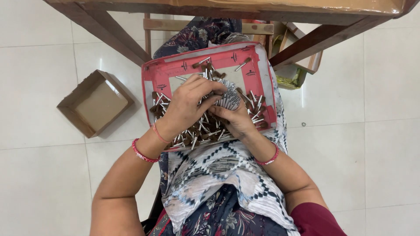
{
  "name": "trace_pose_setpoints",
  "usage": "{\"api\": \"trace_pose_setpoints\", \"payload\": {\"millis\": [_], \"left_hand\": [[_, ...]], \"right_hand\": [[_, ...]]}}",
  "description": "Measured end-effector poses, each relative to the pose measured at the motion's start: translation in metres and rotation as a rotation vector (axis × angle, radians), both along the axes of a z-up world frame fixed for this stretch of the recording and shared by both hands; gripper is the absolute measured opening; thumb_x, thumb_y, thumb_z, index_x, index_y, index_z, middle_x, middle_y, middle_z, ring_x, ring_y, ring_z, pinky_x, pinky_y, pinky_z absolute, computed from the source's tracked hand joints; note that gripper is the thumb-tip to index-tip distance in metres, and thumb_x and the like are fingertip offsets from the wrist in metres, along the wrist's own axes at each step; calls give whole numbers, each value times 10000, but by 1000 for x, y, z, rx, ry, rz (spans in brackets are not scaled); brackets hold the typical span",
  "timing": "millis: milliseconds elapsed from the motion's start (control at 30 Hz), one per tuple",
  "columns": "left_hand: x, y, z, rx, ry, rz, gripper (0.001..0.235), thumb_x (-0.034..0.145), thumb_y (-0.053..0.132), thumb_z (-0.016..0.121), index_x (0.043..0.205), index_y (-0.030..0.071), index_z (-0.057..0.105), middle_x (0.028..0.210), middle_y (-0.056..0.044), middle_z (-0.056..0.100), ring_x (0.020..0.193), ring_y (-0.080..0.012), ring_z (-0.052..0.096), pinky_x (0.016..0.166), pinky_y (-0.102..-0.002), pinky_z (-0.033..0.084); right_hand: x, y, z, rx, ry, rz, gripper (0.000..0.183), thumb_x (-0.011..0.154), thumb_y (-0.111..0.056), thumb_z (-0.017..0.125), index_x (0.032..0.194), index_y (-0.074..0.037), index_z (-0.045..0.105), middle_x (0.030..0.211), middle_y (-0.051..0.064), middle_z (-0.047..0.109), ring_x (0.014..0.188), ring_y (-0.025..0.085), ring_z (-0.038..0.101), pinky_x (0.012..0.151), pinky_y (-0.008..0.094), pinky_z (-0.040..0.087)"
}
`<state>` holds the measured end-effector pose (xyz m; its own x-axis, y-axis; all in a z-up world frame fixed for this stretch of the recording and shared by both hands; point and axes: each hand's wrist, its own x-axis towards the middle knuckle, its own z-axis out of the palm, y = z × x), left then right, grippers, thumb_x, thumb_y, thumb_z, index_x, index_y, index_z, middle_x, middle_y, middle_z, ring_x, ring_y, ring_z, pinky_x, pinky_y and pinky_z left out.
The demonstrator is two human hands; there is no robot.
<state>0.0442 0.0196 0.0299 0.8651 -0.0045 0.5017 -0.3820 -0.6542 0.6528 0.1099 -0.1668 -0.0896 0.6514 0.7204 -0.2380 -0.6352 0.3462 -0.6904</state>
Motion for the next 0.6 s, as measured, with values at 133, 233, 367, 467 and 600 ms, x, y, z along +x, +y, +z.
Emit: {"api": "trace_pose_setpoints", "payload": {"millis": [133, 233, 367, 467, 600], "left_hand": [[-5, 0, 1, -83, 55, 42, 189, 952, 38, 758, 1124, 48, 680, 1054, -101, 706, 963, -276, 719, 823, -377, 588], [-19, -7, -1, -54, -158, 160, 195, 1005, 11, 721, 1190, 37, 664, 1127, -110, 688, 1047, -274, 716, 895, -371, 604], [-30, -14, -17, 342, -250, -89, 363, 868, 65, 751, 1224, 26, 687, 1159, -101, 686, 1108, -285, 699, 969, -398, 586], [-28, -17, -23, 296, -196, -74, 492, 868, 172, 835, 1309, 69, 641, 1259, -88, 631, 1223, -285, 636, 1063, -421, 540], [-10, -11, -2, 87, -63, -62, 948, 754, 358, 904, 1498, 35, 414, 1530, -235, 440, 1453, -444, 425, 1237, -526, 377]], "right_hand": [[4, -4, -8, 1, 6, 21, 417, 903, 58, 762, 1281, -23, 605, 1150, 76, 696, 1032, 190, 707, 922, 352, 606], [5, -10, -14, -22, 181, 31, 380, 935, -36, 770, 1283, 6, 624, 1119, 152, 719, 999, 224, 722, 902, 355, 610], [7, -13, -14, 73, 251, 11, 427, 936, -109, 778, 1313, 27, 630, 1163, 141, 719, 1034, 209, 727, 924, 337, 600], [3, -19, -20, 78, 246, 30, 425, 941, -90, 775, 1312, 56, 625, 1140, 153, 723, 1018, 233, 724, 892, 364, 608], [-6, -7, 14, -15, 117, 33, 511, 866, 2, 765, 1336, -32, 566, 1150, 78, 711, 1049, 193, 713, 910, 338, 628]]}}
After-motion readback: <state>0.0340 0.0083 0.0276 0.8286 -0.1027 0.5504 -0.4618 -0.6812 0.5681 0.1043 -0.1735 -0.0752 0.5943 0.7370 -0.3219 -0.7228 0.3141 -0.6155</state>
